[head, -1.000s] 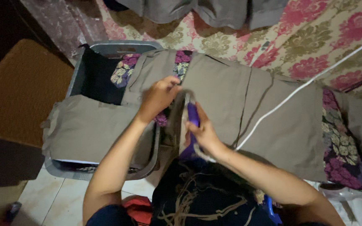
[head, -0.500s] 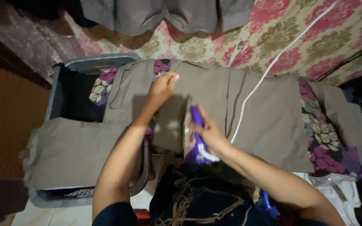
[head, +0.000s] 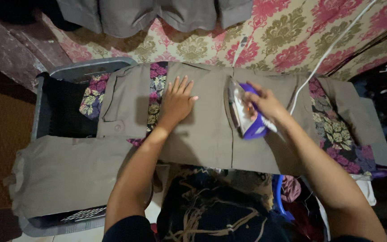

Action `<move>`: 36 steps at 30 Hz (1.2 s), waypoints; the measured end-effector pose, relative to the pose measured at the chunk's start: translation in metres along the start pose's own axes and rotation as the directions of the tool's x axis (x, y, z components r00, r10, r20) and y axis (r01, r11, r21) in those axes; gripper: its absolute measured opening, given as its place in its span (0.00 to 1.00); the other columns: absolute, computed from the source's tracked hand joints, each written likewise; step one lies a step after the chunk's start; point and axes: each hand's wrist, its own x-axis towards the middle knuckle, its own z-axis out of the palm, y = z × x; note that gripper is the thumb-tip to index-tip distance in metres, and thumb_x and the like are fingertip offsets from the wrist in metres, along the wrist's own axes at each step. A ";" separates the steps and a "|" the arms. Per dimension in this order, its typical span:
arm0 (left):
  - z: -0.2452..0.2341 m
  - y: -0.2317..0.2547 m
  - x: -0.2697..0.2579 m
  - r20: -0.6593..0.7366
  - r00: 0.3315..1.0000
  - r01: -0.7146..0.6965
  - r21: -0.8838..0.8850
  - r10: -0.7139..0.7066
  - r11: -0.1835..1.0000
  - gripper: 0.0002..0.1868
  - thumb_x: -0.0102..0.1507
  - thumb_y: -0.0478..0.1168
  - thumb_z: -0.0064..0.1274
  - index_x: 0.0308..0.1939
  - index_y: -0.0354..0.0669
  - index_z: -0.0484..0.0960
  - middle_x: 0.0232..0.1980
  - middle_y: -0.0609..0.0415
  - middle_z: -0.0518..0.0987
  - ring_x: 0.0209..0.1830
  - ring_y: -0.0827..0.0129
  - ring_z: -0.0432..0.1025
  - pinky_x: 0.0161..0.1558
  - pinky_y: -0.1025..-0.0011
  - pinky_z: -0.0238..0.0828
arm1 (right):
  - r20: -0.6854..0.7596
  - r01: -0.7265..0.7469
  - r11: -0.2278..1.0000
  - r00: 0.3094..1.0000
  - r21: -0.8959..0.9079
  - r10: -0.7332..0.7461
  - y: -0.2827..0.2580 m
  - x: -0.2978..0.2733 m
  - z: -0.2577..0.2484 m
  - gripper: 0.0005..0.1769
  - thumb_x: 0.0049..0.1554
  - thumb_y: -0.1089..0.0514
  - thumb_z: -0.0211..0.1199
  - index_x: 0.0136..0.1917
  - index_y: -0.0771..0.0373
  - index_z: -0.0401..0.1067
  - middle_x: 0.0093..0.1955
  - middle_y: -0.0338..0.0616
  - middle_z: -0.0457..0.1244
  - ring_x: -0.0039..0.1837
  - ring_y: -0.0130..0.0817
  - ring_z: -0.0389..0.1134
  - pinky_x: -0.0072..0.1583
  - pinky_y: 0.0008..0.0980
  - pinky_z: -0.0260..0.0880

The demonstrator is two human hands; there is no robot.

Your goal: The person unbuttons a uniform shirt, irons the front, back, and sleeves with an iron, and then places it on a hanger.

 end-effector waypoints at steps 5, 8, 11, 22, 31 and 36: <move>0.000 -0.005 0.001 -0.011 1.000 0.011 -0.069 -0.012 0.998 0.29 0.68 0.52 0.48 0.69 0.41 0.73 0.75 0.43 0.66 0.77 0.45 0.57 0.73 0.46 0.50 | 0.129 0.079 0.993 0.989 -0.086 -0.068 -0.010 0.040 0.000 0.33 0.63 0.60 0.56 0.80 0.65 0.56 0.33 0.36 0.60 0.27 0.26 0.61 0.30 0.27 0.64; 0.009 -0.013 0.000 -0.006 1.000 0.025 -0.115 -0.025 0.993 0.26 0.70 0.50 0.46 0.68 0.40 0.74 0.75 0.44 0.68 0.78 0.46 0.57 0.74 0.46 0.50 | 0.215 0.031 1.000 0.976 -0.007 -0.028 -0.018 0.011 0.019 0.35 0.62 0.59 0.58 0.80 0.63 0.56 0.31 0.38 0.60 0.28 0.26 0.61 0.30 0.28 0.64; 0.021 -0.023 0.002 -0.010 0.999 0.050 -0.175 -0.053 0.983 0.25 0.71 0.50 0.44 0.67 0.39 0.75 0.75 0.43 0.69 0.78 0.47 0.58 0.74 0.46 0.50 | 0.316 -0.050 0.992 0.945 -0.119 0.085 -0.020 -0.057 0.041 0.37 0.61 0.56 0.58 0.81 0.56 0.52 0.31 0.39 0.61 0.27 0.27 0.64 0.29 0.29 0.68; 0.073 -0.004 0.029 -0.026 0.992 0.111 -0.279 -0.124 0.954 0.24 0.73 0.54 0.42 0.65 0.43 0.77 0.71 0.44 0.73 0.75 0.44 0.62 0.72 0.41 0.55 | -0.020 -0.124 0.964 0.992 -0.234 0.122 0.005 -0.148 0.025 0.37 0.60 0.54 0.57 0.80 0.55 0.53 0.32 0.38 0.63 0.25 0.26 0.61 0.28 0.29 0.67; 0.092 0.117 0.068 0.111 0.994 0.036 -0.388 0.008 0.921 0.31 0.70 0.56 0.43 0.69 0.39 0.70 0.73 0.43 0.67 0.77 0.44 0.55 0.72 0.46 0.47 | -0.153 0.050 0.979 0.985 -0.197 -0.081 0.028 -0.012 -0.083 0.31 0.62 0.58 0.58 0.77 0.66 0.59 0.41 0.39 0.67 0.30 0.25 0.63 0.32 0.28 0.66; 0.096 0.153 0.073 0.107 0.993 0.000 -0.452 0.054 0.892 0.31 0.72 0.56 0.41 0.69 0.34 0.70 0.75 0.37 0.66 0.78 0.42 0.55 0.75 0.48 0.49 | -0.109 0.001 0.990 0.994 -0.144 -0.017 0.032 -0.067 -0.066 0.34 0.62 0.56 0.58 0.79 0.63 0.56 0.36 0.41 0.63 0.26 0.27 0.64 0.30 0.29 0.66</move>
